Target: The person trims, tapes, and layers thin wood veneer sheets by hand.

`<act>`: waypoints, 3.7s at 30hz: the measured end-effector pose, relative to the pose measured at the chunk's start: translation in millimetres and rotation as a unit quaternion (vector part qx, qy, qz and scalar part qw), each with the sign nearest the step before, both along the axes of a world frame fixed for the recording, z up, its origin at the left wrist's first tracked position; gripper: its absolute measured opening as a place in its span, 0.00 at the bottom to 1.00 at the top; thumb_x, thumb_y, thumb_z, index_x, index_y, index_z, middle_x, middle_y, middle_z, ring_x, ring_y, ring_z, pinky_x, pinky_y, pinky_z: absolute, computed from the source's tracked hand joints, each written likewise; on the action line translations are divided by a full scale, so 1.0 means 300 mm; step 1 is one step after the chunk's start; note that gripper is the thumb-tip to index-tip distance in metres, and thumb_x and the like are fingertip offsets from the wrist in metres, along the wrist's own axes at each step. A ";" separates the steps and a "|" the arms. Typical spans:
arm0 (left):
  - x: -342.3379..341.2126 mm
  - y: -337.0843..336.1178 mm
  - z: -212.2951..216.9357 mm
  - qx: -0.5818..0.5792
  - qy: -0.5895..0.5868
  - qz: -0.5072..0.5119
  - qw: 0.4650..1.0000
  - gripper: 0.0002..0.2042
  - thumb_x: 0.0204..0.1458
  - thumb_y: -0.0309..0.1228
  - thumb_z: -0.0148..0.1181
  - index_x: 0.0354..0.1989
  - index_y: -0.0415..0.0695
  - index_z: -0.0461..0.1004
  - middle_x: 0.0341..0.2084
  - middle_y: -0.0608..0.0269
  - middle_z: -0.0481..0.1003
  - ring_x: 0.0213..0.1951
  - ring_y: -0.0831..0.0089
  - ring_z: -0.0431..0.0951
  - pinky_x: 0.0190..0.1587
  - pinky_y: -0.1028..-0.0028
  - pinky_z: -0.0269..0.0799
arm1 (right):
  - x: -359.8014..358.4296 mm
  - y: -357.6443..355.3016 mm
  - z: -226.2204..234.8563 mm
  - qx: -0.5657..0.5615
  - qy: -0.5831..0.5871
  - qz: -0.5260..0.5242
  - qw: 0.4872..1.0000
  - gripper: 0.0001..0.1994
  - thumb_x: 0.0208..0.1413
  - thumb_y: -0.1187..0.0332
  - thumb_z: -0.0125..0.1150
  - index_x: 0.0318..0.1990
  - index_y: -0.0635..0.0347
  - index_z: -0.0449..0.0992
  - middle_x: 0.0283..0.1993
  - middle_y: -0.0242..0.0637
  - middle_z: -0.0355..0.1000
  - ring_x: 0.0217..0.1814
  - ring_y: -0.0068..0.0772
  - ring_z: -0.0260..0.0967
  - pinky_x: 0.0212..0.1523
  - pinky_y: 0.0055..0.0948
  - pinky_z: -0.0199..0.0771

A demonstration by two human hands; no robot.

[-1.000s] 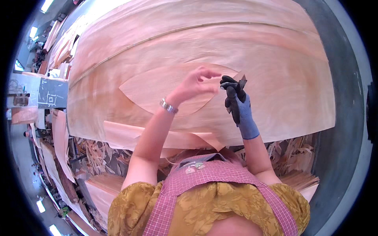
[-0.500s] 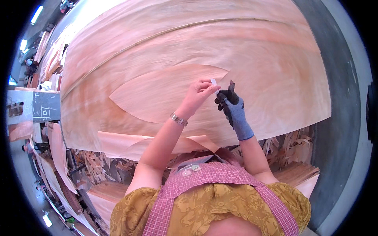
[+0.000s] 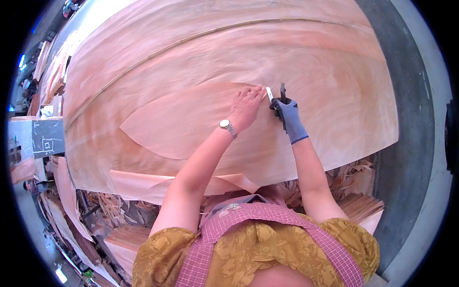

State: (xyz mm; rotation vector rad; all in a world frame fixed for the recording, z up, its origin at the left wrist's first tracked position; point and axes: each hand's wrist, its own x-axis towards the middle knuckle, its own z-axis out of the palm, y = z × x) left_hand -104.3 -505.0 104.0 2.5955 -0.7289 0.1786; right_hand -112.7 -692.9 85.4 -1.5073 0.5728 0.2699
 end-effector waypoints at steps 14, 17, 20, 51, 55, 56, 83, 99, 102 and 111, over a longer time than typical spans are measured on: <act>0.123 -0.052 -0.072 0.119 0.032 -0.108 0.986 0.20 0.51 0.28 0.53 0.55 0.49 0.73 0.58 0.65 0.68 0.56 0.65 0.67 0.57 0.62 0.62 | 0.109 -0.150 0.035 -0.460 -0.088 0.194 0.862 0.11 0.57 0.60 0.61 0.33 0.58 0.77 0.24 0.35 0.74 0.24 0.27 0.70 0.24 0.29 0.66; 0.124 0.046 -0.089 -0.087 0.097 -0.048 0.990 0.19 0.52 0.26 0.53 0.54 0.51 0.73 0.59 0.61 0.69 0.58 0.60 0.68 0.57 0.58 0.63 | 0.106 -0.044 0.169 -0.098 -0.067 0.125 0.985 0.09 0.56 0.63 0.64 0.39 0.56 0.78 0.31 0.31 0.75 0.26 0.24 0.71 0.24 0.25 0.65; 0.031 0.272 -0.095 -0.199 0.116 0.089 0.969 0.19 0.54 0.24 0.51 0.55 0.50 0.73 0.60 0.56 0.68 0.60 0.55 0.67 0.60 0.55 0.62 | 0.086 0.160 0.184 0.002 -0.038 0.138 0.990 0.10 0.58 0.63 0.64 0.43 0.55 0.77 0.31 0.26 0.74 0.23 0.12 0.64 0.18 0.15 0.54; -0.162 1.432 -0.105 -0.107 0.041 0.234 0.966 0.14 0.56 0.28 0.50 0.49 0.41 0.74 0.53 0.53 0.73 0.51 0.55 0.73 0.53 0.62 0.68 | 0.072 1.360 0.061 -0.109 -0.053 0.410 0.904 0.20 0.55 0.65 0.65 0.53 0.63 0.70 0.30 0.35 0.75 0.28 0.25 0.70 0.31 0.27 0.72; -0.543 1.440 -0.093 -0.133 -0.006 0.384 0.914 0.18 0.54 0.29 0.53 0.54 0.42 0.71 0.58 0.53 0.69 0.60 0.55 0.67 0.61 0.57 0.61 | -0.075 1.393 0.044 0.012 -0.064 0.473 0.879 0.21 0.57 0.65 0.65 0.53 0.63 0.67 0.35 0.36 0.72 0.31 0.19 0.66 0.33 0.23 0.70; -0.660 1.405 -0.117 -0.085 0.007 0.398 0.913 0.21 0.54 0.31 0.55 0.57 0.42 0.69 0.60 0.53 0.67 0.62 0.55 0.65 0.63 0.55 0.58 | -0.096 1.406 0.003 -0.002 -0.068 0.505 0.861 0.20 0.56 0.63 0.66 0.52 0.62 0.68 0.40 0.41 0.74 0.37 0.26 0.71 0.38 0.27 0.72; -1.145 1.437 -0.058 0.116 0.020 0.160 0.980 0.18 0.42 0.37 0.62 0.45 0.54 0.76 0.40 0.64 0.74 0.47 0.67 0.71 0.56 0.57 0.62 | -0.211 1.482 -0.054 -0.401 -0.263 0.508 0.716 0.23 0.56 0.45 0.58 0.38 0.60 0.74 0.40 0.52 0.76 0.45 0.56 0.73 0.42 0.45 0.72; -2.118 2.508 0.030 0.046 0.190 0.313 0.930 0.17 0.46 0.39 0.66 0.45 0.53 0.76 0.35 0.65 0.74 0.42 0.65 0.76 0.45 0.63 0.67 | -0.395 1.829 -0.079 -0.466 -0.435 0.273 0.720 0.22 0.66 0.60 0.50 0.58 0.69 0.71 0.58 0.48 0.71 0.60 0.40 0.69 0.60 0.35 0.68; -2.274 2.774 -0.004 -0.013 0.182 0.417 0.891 0.13 0.47 0.38 0.62 0.41 0.53 0.76 0.34 0.63 0.75 0.39 0.64 0.78 0.42 0.60 0.66 | -0.533 2.269 -0.162 -0.416 -0.301 0.235 0.825 0.21 0.67 0.57 0.50 0.54 0.69 0.73 0.53 0.49 0.75 0.54 0.41 0.73 0.53 0.34 0.72; -2.439 3.581 -0.120 -0.060 0.276 0.523 0.804 0.17 0.48 0.41 0.59 0.46 0.53 0.76 0.34 0.60 0.76 0.41 0.59 0.77 0.38 0.55 0.70 | -0.758 3.679 -0.101 -0.358 -0.508 0.324 0.713 0.17 0.64 0.55 0.53 0.34 0.62 0.72 0.30 0.51 0.74 0.32 0.53 0.74 0.31 0.48 0.68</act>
